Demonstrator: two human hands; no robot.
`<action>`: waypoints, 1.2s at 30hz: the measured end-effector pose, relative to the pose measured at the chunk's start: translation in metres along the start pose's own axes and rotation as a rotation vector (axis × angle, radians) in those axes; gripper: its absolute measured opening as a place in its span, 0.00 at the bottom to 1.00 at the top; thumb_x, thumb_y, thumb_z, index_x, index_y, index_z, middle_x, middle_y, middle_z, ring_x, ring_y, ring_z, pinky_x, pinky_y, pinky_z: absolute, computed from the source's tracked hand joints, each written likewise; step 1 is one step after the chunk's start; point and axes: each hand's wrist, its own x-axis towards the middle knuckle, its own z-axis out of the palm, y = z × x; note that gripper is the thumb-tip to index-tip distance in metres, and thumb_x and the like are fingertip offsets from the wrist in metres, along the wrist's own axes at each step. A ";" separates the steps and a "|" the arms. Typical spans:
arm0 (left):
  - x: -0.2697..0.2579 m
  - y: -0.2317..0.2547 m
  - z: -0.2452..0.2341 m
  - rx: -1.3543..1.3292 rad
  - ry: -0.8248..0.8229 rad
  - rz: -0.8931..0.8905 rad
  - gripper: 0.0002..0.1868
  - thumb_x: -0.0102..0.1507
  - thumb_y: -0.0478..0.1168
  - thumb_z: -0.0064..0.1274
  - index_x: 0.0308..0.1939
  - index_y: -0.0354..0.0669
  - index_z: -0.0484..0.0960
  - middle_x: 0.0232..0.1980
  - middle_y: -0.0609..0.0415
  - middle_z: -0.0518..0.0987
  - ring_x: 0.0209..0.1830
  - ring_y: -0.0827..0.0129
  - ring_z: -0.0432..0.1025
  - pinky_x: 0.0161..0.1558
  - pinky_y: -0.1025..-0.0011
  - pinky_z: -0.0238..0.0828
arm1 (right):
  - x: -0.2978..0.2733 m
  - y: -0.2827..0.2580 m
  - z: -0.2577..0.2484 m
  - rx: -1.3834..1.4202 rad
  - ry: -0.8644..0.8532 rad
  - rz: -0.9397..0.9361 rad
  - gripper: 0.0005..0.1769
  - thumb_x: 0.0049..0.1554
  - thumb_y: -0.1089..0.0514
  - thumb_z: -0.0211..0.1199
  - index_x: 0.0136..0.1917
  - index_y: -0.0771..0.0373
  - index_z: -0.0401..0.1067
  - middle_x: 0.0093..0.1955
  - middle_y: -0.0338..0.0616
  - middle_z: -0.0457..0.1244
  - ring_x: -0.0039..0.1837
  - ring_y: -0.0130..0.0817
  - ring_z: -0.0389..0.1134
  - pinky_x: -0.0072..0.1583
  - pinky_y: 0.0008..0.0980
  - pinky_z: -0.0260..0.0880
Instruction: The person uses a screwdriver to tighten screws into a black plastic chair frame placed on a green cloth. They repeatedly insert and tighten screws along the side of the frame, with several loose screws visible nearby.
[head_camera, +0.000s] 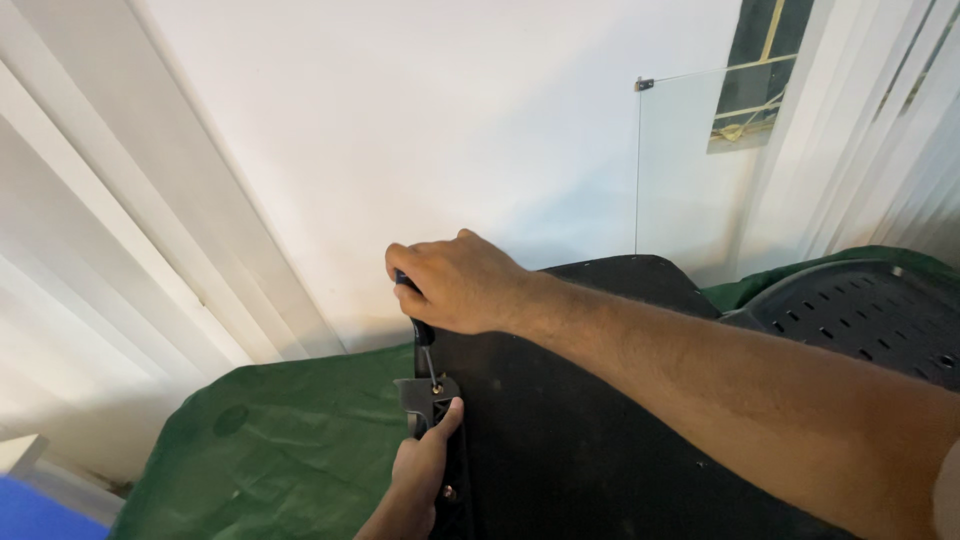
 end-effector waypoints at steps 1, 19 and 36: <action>0.003 0.001 0.001 0.102 0.016 0.019 0.52 0.55 0.72 0.59 0.59 0.22 0.77 0.51 0.38 0.83 0.50 0.51 0.79 0.52 0.57 0.76 | -0.001 -0.002 0.002 0.003 0.017 -0.015 0.08 0.62 0.55 0.54 0.51 0.61 0.67 0.34 0.39 0.68 0.31 0.31 0.69 0.34 0.36 0.71; 0.041 0.002 0.004 0.396 0.031 0.065 0.59 0.53 0.83 0.49 0.59 0.25 0.80 0.56 0.37 0.83 0.56 0.50 0.78 0.57 0.59 0.74 | 0.006 0.006 0.009 -0.022 -0.071 0.120 0.15 0.65 0.45 0.54 0.49 0.58 0.70 0.30 0.39 0.69 0.30 0.31 0.68 0.34 0.36 0.68; 0.001 0.015 0.002 0.310 0.016 0.049 0.56 0.54 0.79 0.52 0.56 0.24 0.80 0.51 0.37 0.84 0.44 0.51 0.82 0.46 0.57 0.78 | 0.001 0.008 0.018 -0.011 0.080 -0.039 0.12 0.65 0.56 0.47 0.55 0.56 0.71 0.38 0.36 0.69 0.29 0.28 0.67 0.35 0.35 0.67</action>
